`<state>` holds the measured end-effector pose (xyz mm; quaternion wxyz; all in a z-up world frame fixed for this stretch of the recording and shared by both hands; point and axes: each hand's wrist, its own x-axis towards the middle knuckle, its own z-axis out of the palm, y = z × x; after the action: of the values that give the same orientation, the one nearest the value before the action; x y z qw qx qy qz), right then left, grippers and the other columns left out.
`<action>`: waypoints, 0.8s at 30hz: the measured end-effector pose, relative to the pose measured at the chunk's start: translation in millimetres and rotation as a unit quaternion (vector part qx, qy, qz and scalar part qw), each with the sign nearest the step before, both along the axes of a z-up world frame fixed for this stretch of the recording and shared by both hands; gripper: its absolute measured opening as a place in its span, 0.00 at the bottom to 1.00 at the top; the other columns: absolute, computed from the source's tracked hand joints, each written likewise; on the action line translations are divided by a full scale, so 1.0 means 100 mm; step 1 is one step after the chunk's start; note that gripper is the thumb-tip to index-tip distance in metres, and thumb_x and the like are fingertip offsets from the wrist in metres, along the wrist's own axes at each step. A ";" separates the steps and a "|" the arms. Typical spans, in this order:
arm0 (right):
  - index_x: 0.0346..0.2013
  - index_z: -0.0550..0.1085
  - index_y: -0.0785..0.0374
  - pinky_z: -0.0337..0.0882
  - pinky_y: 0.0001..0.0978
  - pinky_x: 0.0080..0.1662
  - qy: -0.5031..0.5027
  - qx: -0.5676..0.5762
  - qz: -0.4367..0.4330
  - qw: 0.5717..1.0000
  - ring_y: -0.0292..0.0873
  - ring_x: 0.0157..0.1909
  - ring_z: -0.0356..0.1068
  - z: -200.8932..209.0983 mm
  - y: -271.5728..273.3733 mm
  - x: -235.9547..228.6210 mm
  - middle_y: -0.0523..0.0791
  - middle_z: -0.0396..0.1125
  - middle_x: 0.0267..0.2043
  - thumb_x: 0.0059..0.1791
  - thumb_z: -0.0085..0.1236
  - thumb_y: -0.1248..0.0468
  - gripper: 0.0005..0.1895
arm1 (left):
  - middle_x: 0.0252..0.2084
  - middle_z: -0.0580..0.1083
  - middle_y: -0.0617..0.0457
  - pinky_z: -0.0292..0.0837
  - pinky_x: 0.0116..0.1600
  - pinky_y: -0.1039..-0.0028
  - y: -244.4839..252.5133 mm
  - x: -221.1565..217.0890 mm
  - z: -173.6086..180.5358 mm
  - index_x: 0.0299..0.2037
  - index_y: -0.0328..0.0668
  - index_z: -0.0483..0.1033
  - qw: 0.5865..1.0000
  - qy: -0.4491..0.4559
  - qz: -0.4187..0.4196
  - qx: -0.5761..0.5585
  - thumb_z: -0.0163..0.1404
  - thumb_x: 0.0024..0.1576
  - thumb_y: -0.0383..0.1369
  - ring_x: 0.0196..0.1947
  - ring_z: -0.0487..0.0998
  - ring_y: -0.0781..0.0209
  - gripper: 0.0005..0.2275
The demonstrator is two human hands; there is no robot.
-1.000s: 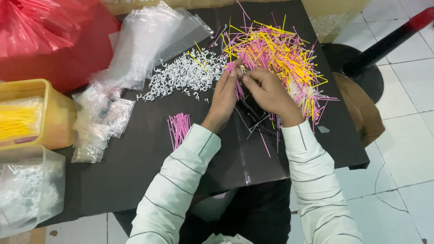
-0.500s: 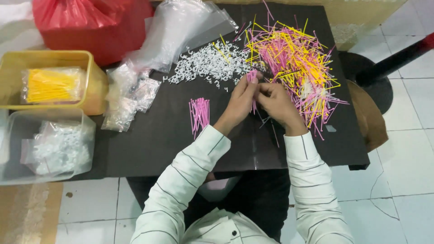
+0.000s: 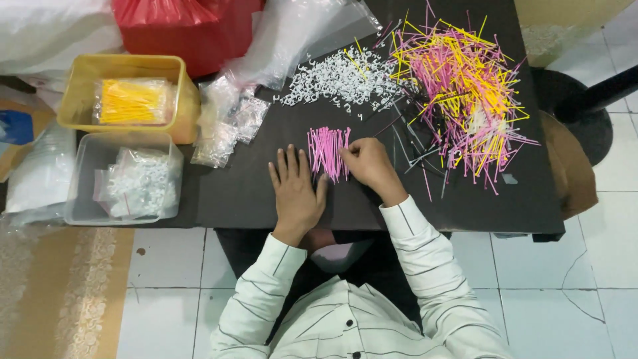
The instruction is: Sorting pink plastic sticks from a multi-colored pile and bundling them together for packaging.
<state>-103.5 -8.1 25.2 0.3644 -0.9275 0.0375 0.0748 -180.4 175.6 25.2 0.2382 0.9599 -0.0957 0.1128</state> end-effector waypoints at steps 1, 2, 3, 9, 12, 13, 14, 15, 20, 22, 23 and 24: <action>0.37 0.83 0.62 0.74 0.35 0.35 0.001 -0.001 0.003 1.000 0.46 0.33 0.77 0.06 0.04 -0.07 0.48 0.76 0.27 0.51 0.56 0.58 0.13 | 0.71 0.54 0.23 0.33 0.72 0.36 0.01 -0.03 0.04 0.68 0.22 0.61 1.000 0.001 0.003 -0.001 0.40 0.66 0.47 0.73 0.48 0.24 0.31; 0.39 0.83 0.62 0.74 0.35 0.35 -0.006 -0.004 -0.009 1.000 0.47 0.34 0.78 0.13 0.07 -0.13 0.48 0.76 0.28 0.52 0.55 0.57 0.13 | 0.72 0.52 0.21 0.30 0.72 0.35 0.01 -0.02 0.08 0.68 0.21 0.59 1.000 0.021 -0.009 -0.014 0.41 0.64 0.53 0.74 0.46 0.23 0.36; 0.41 0.83 0.61 0.75 0.35 0.34 -0.012 -0.008 -0.022 1.000 0.47 0.34 0.78 0.21 0.08 -0.18 0.48 0.76 0.29 0.52 0.54 0.57 0.14 | 0.72 0.51 0.20 0.26 0.72 0.35 -0.01 -0.01 0.13 0.68 0.20 0.58 0.999 0.041 -0.021 -0.028 0.42 0.61 0.58 0.74 0.44 0.22 0.41; 0.55 0.77 0.68 0.75 0.44 0.42 -0.081 0.022 0.044 0.995 0.56 0.40 0.75 0.12 0.08 -0.25 0.55 0.72 0.35 0.52 0.49 0.65 0.19 | 0.73 0.48 0.21 0.24 0.72 0.35 -0.09 0.08 0.12 0.71 0.22 0.53 0.997 0.071 -0.028 0.012 0.48 0.56 0.59 0.75 0.40 0.23 0.45; 0.57 0.76 0.68 0.73 0.47 0.42 -0.100 0.002 0.066 0.993 0.59 0.40 0.73 0.19 0.13 -0.33 0.56 0.70 0.35 0.52 0.50 0.65 0.20 | 0.74 0.49 0.23 0.24 0.72 0.36 -0.09 0.06 0.13 0.71 0.25 0.55 0.997 0.064 -0.031 0.019 0.49 0.57 0.54 0.76 0.40 0.24 0.41; 0.57 0.76 0.68 0.73 0.47 0.42 -0.100 0.004 0.064 0.993 0.59 0.40 0.73 0.17 0.10 -0.34 0.56 0.70 0.35 0.52 0.50 0.65 0.20 | 0.74 0.49 0.23 0.24 0.72 0.36 -0.08 0.06 0.13 0.71 0.25 0.55 0.997 0.064 -0.033 0.021 0.49 0.57 0.54 0.76 0.40 0.24 0.41; 0.57 0.75 0.70 0.72 0.46 0.42 -0.107 0.018 0.068 0.992 0.58 0.40 0.73 0.15 0.09 -0.36 0.56 0.69 0.35 0.52 0.49 0.66 0.20 | 0.73 0.49 0.23 0.24 0.73 0.36 -0.06 0.05 0.13 0.71 0.25 0.56 0.998 0.059 -0.033 0.012 0.50 0.56 0.56 0.75 0.41 0.24 0.42; 0.58 0.75 0.71 0.72 0.45 0.42 -0.114 0.033 0.071 0.990 0.58 0.39 0.72 0.13 0.07 -0.37 0.55 0.68 0.34 0.52 0.49 0.66 0.21 | 0.73 0.50 0.22 0.24 0.73 0.37 -0.05 0.03 0.13 0.70 0.24 0.57 0.998 0.055 -0.032 0.004 0.50 0.56 0.58 0.75 0.42 0.24 0.43; 0.60 0.73 0.72 0.71 0.47 0.43 -0.113 0.028 0.088 0.989 0.59 0.40 0.72 0.18 0.06 -0.44 0.56 0.68 0.35 0.52 0.49 0.67 0.22 | 0.73 0.51 0.23 0.26 0.73 0.37 -0.03 0.01 0.18 0.70 0.26 0.57 0.997 0.056 -0.048 -0.022 0.53 0.54 0.58 0.75 0.43 0.25 0.44; 0.61 0.73 0.70 0.72 0.47 0.43 -0.105 0.012 0.095 0.990 0.59 0.41 0.72 0.23 0.05 -0.44 0.54 0.67 0.36 0.52 0.49 0.66 0.23 | 0.73 0.50 0.24 0.26 0.73 0.37 -0.04 0.03 0.18 0.71 0.26 0.56 0.997 0.063 -0.048 -0.020 0.53 0.53 0.58 0.75 0.42 0.25 0.45; 0.62 0.73 0.68 0.72 0.47 0.43 -0.096 0.010 0.104 0.990 0.58 0.40 0.72 0.26 0.04 -0.43 0.53 0.67 0.36 0.51 0.48 0.66 0.23 | 0.74 0.50 0.24 0.27 0.73 0.36 -0.05 0.05 0.18 0.71 0.27 0.55 0.997 0.063 -0.050 -0.005 0.53 0.53 0.59 0.75 0.42 0.26 0.46; 0.63 0.72 0.65 0.72 0.46 0.42 -0.089 0.007 0.115 0.989 0.57 0.40 0.72 0.30 0.04 -0.40 0.52 0.66 0.36 0.51 0.47 0.66 0.24 | 0.74 0.50 0.25 0.28 0.72 0.35 -0.05 0.09 0.18 0.72 0.29 0.55 0.997 0.060 -0.051 0.010 0.53 0.52 0.60 0.76 0.42 0.26 0.46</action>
<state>-143.3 -4.0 54.9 0.3618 -0.9260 -0.1028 0.0332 -171.7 170.2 43.5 0.2391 0.9611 -0.1314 0.0419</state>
